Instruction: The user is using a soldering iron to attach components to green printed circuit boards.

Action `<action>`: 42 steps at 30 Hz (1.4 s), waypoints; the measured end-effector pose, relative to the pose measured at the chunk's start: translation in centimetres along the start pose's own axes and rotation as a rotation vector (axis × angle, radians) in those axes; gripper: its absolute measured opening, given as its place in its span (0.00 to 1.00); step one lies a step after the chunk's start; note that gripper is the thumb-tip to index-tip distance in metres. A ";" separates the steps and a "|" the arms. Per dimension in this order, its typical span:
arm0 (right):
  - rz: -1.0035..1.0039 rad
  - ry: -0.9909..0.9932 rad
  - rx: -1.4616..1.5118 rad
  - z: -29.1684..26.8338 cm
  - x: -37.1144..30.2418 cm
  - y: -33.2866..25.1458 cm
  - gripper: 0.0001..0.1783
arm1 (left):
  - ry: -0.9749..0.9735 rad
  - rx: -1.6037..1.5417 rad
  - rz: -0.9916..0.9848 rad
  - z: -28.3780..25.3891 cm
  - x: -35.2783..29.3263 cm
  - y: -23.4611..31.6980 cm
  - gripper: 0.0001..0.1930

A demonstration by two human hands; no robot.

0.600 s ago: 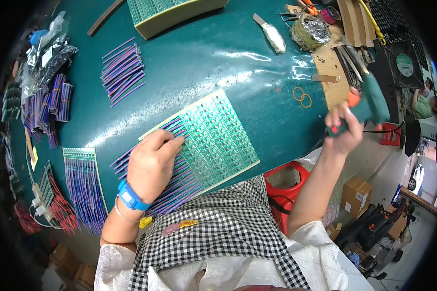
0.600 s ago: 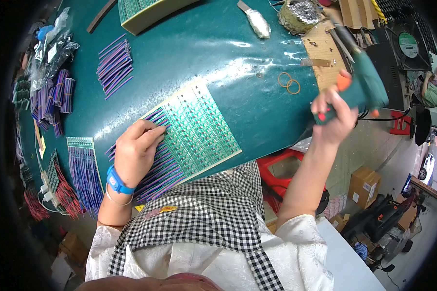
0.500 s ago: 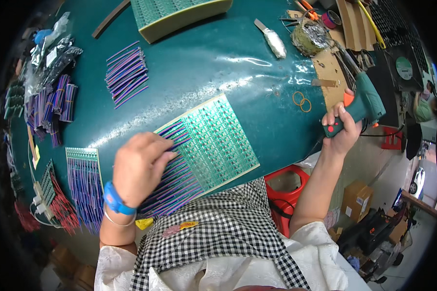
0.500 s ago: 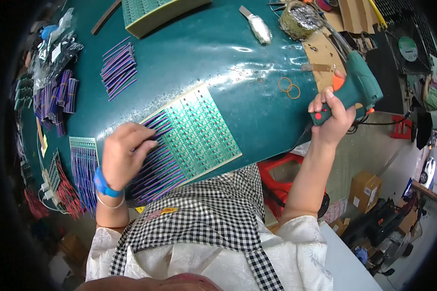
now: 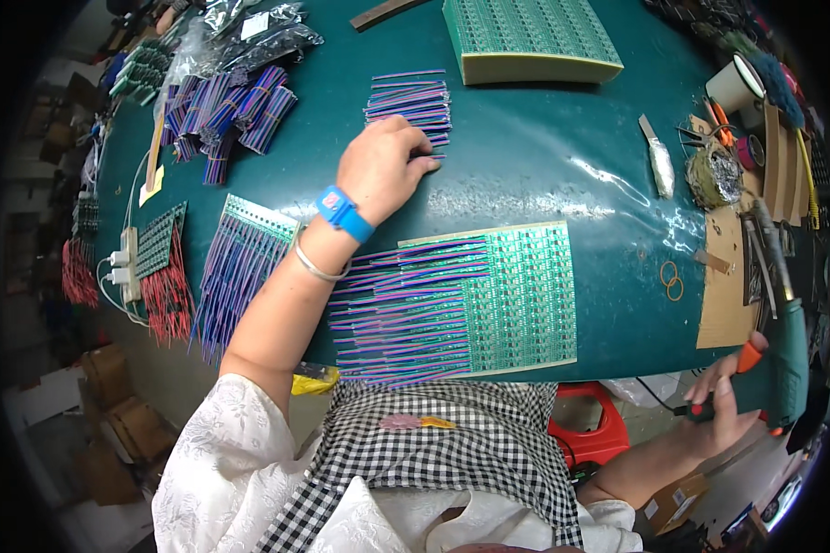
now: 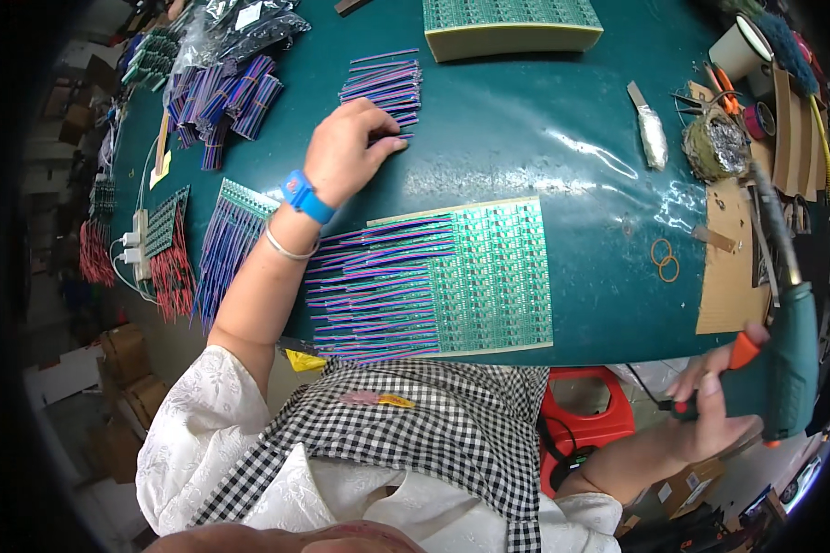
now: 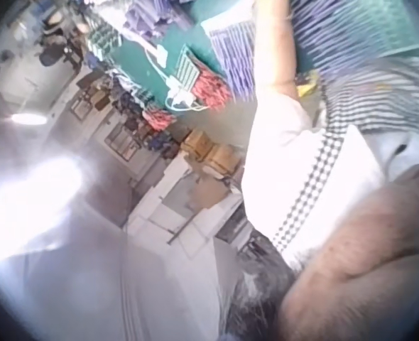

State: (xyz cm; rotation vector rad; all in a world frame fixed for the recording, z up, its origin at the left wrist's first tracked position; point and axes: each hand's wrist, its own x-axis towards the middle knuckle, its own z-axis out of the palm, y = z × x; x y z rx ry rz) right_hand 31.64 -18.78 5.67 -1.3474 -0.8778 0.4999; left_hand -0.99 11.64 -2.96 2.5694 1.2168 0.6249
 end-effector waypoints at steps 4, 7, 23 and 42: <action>0.176 -0.023 0.198 2.9 -2.2 2.2 0.35 | -0.052 -0.002 -0.078 0.7 0.1 0.2 0.07; 0.240 -0.080 0.269 4.1 -3.7 3.3 0.35 | 0.046 0.030 0.108 0.0 0.0 1.7 0.07; 0.652 -0.324 0.347 3.7 -10.7 4.4 0.34 | -0.155 -0.305 0.275 0.6 -8.6 8.4 0.17; 0.588 -0.430 0.092 4.4 -11.3 5.8 0.24 | -0.174 -0.294 0.290 0.8 -9.3 8.3 0.13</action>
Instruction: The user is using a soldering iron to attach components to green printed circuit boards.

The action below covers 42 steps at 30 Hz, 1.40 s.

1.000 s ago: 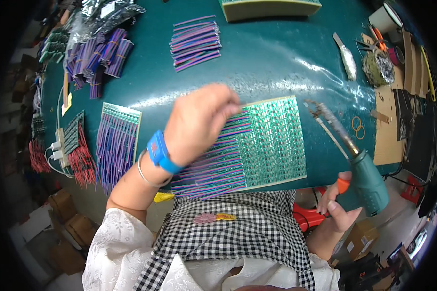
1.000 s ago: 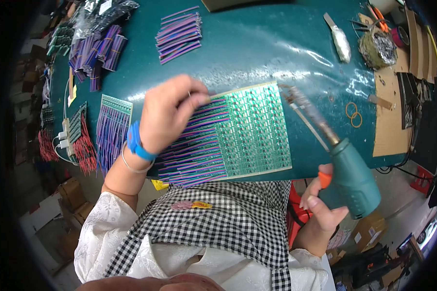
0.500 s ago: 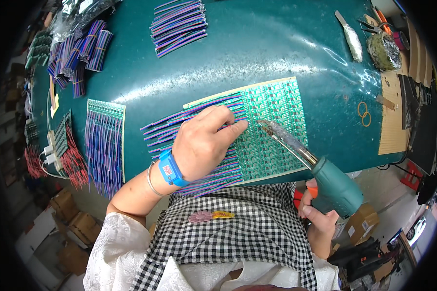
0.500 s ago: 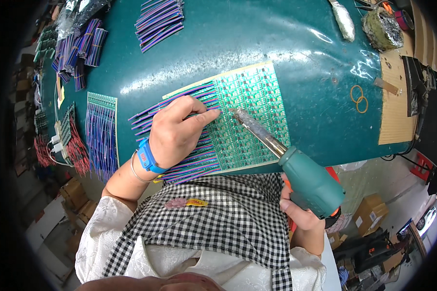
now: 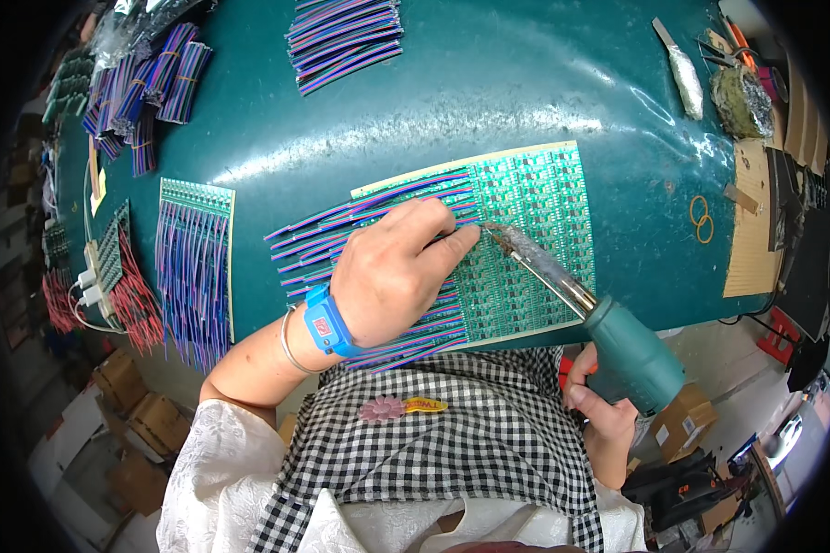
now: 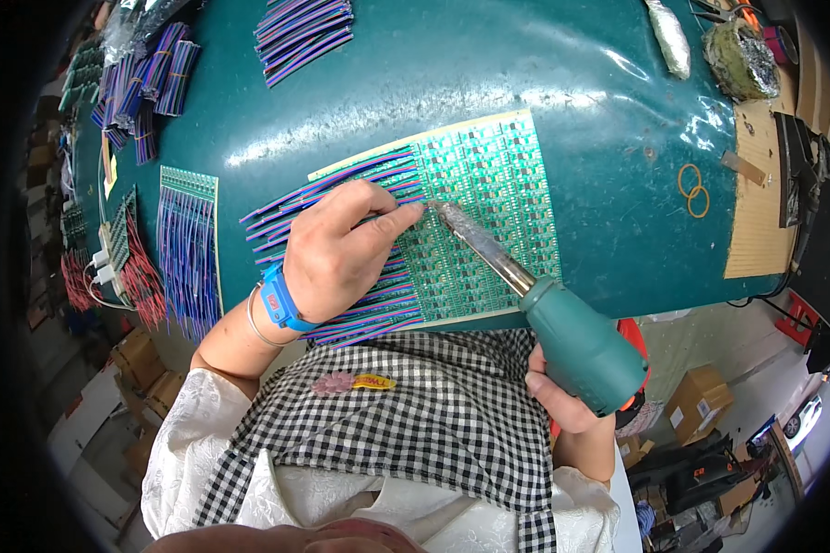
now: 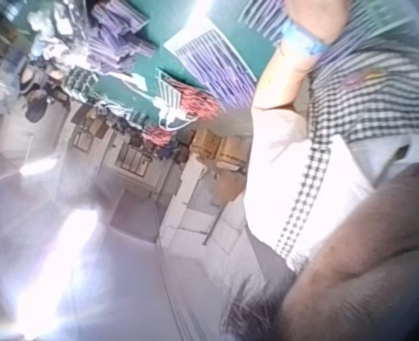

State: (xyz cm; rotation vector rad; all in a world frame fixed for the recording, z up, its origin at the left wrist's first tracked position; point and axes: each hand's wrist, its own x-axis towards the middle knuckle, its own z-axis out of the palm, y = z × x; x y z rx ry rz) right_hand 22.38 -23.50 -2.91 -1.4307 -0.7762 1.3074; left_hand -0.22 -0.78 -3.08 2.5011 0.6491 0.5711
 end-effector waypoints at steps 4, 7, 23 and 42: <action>-0.035 -0.012 0.030 -0.5 -0.2 0.3 0.25 | -0.007 0.022 -0.011 -0.1 0.0 0.2 0.17; 0.051 0.092 0.210 0.5 -0.1 -1.2 0.27 | -0.013 0.038 -0.017 -0.1 0.0 0.4 0.19; -0.014 0.043 0.006 -0.2 -0.5 0.5 0.29 | -0.032 0.044 -0.029 -0.2 0.0 0.5 0.18; 0.031 0.073 0.204 0.2 -0.3 -0.4 0.30 | -0.065 0.082 -0.011 -0.4 0.1 0.7 0.17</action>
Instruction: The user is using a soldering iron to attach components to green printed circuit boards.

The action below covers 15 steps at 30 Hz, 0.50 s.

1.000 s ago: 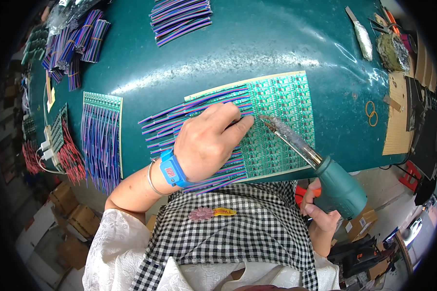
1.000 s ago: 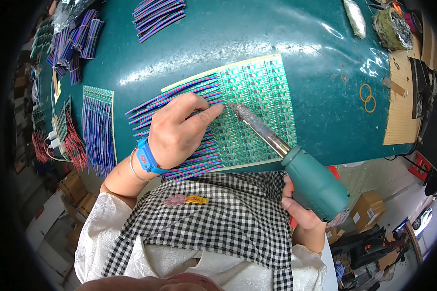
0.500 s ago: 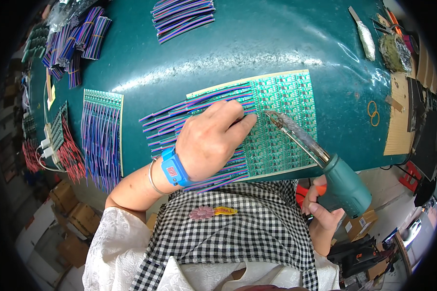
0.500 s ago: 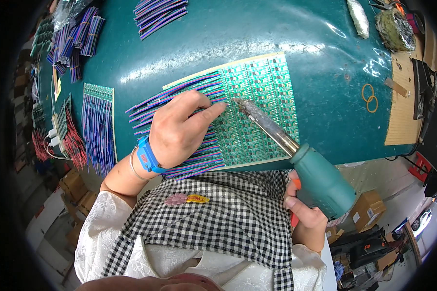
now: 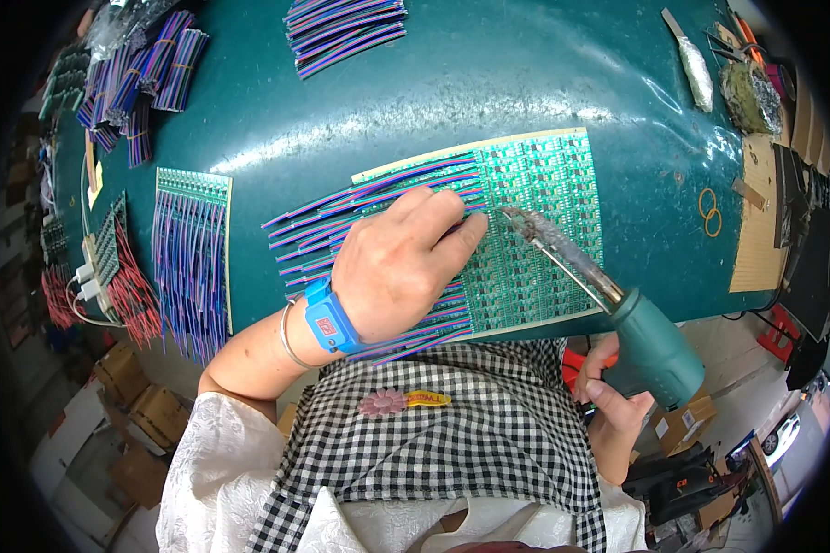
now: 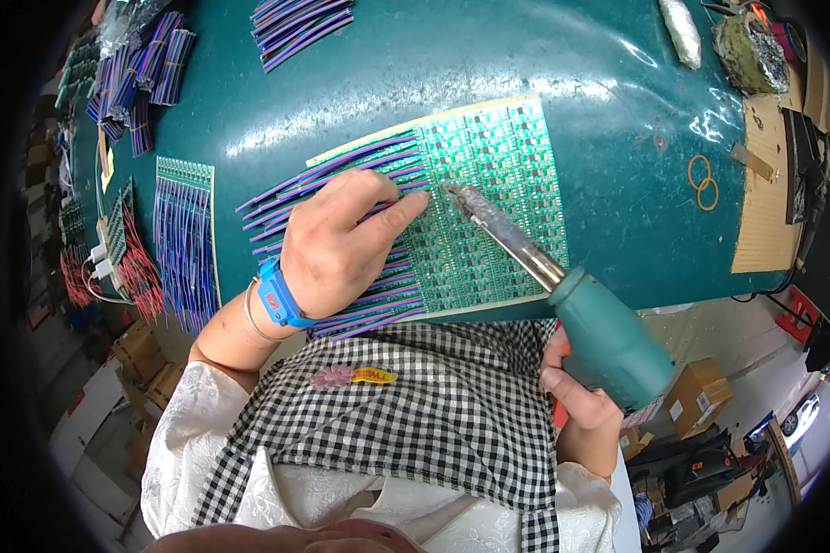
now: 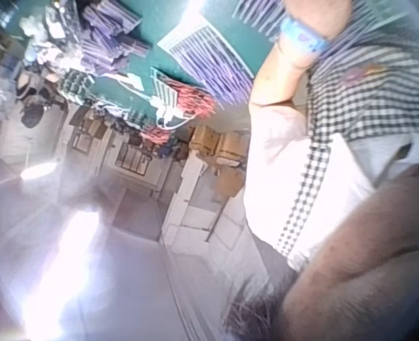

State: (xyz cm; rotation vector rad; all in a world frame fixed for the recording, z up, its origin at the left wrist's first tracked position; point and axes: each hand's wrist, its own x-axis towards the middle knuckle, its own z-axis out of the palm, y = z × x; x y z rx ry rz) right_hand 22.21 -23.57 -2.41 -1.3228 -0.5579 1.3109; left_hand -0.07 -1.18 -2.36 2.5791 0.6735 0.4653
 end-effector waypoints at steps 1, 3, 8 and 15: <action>0.020 -0.021 0.053 -0.2 0.0 -0.4 0.30 | -0.005 0.005 -0.003 0.0 0.0 0.0 0.17; 0.049 -0.040 0.100 -0.4 0.1 -0.8 0.31 | -0.014 0.014 -0.004 -0.1 0.1 0.1 0.17; 0.053 -0.034 0.021 -1.0 -0.5 -0.1 0.32 | -0.008 0.018 0.001 -0.1 0.0 0.1 0.18; 0.067 -0.011 0.026 -0.2 -0.2 -0.2 0.31 | -0.010 0.011 0.021 -0.1 -0.1 -0.1 0.18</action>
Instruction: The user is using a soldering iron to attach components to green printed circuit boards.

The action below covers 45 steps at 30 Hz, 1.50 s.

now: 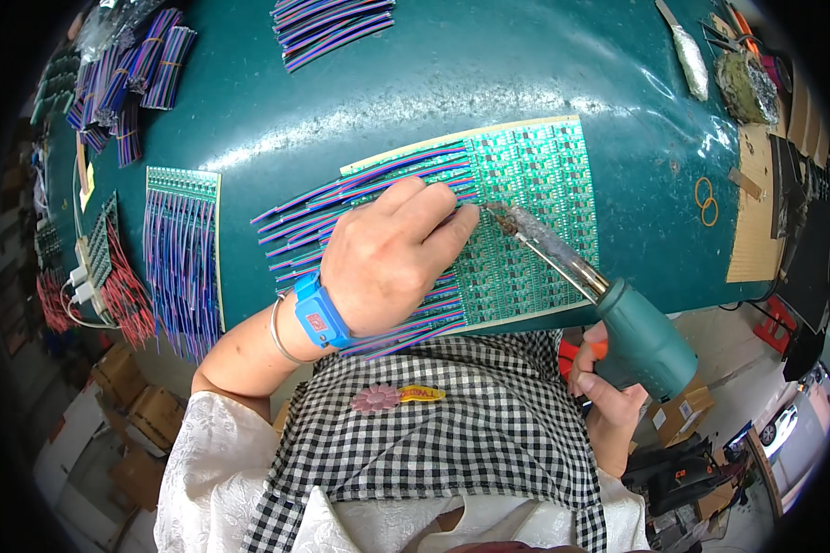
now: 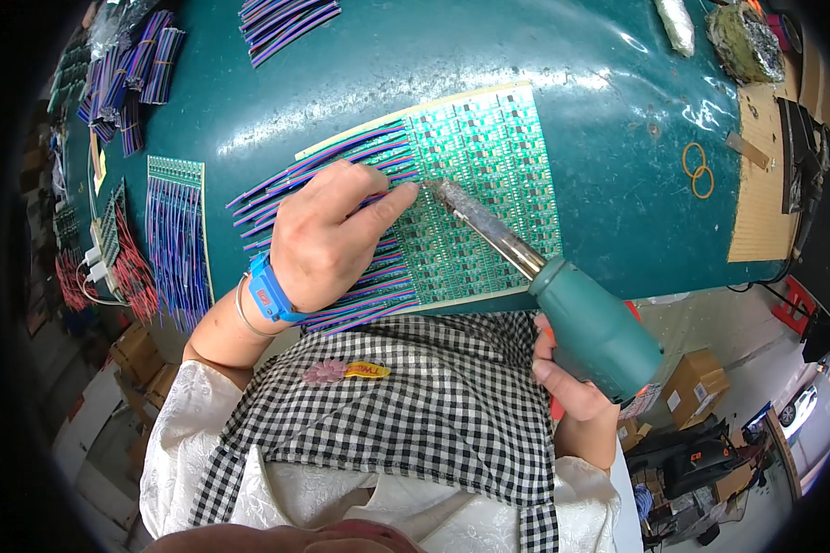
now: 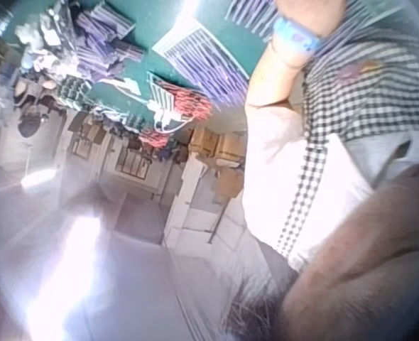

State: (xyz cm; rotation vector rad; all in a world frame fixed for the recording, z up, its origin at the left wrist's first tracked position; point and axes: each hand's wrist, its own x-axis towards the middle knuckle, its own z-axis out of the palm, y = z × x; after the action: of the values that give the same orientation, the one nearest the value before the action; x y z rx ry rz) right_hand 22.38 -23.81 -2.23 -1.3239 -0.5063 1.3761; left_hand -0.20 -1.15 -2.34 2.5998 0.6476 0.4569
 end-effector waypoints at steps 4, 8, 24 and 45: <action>0.004 -0.016 0.076 0.5 0.3 -1.0 0.31 | 0.062 0.013 0.093 0.5 0.0 -0.7 0.15; 0.014 0.001 0.041 0.2 0.0 -0.9 0.32 | 0.065 0.010 0.092 0.4 0.0 -0.7 0.15; -0.043 0.015 -0.048 0.2 0.0 -0.5 0.29 | 0.071 0.010 0.104 0.6 0.0 -0.6 0.15; -0.096 0.004 0.033 -0.2 -0.1 -0.5 0.32 | -0.004 0.030 0.039 -0.1 0.4 0.5 0.18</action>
State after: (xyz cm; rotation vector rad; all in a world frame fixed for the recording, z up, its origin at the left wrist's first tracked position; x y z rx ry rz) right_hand 22.72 -23.82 -1.79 -1.2598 -0.5359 1.2972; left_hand 0.26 -1.29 -1.94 2.6450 0.6083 0.4576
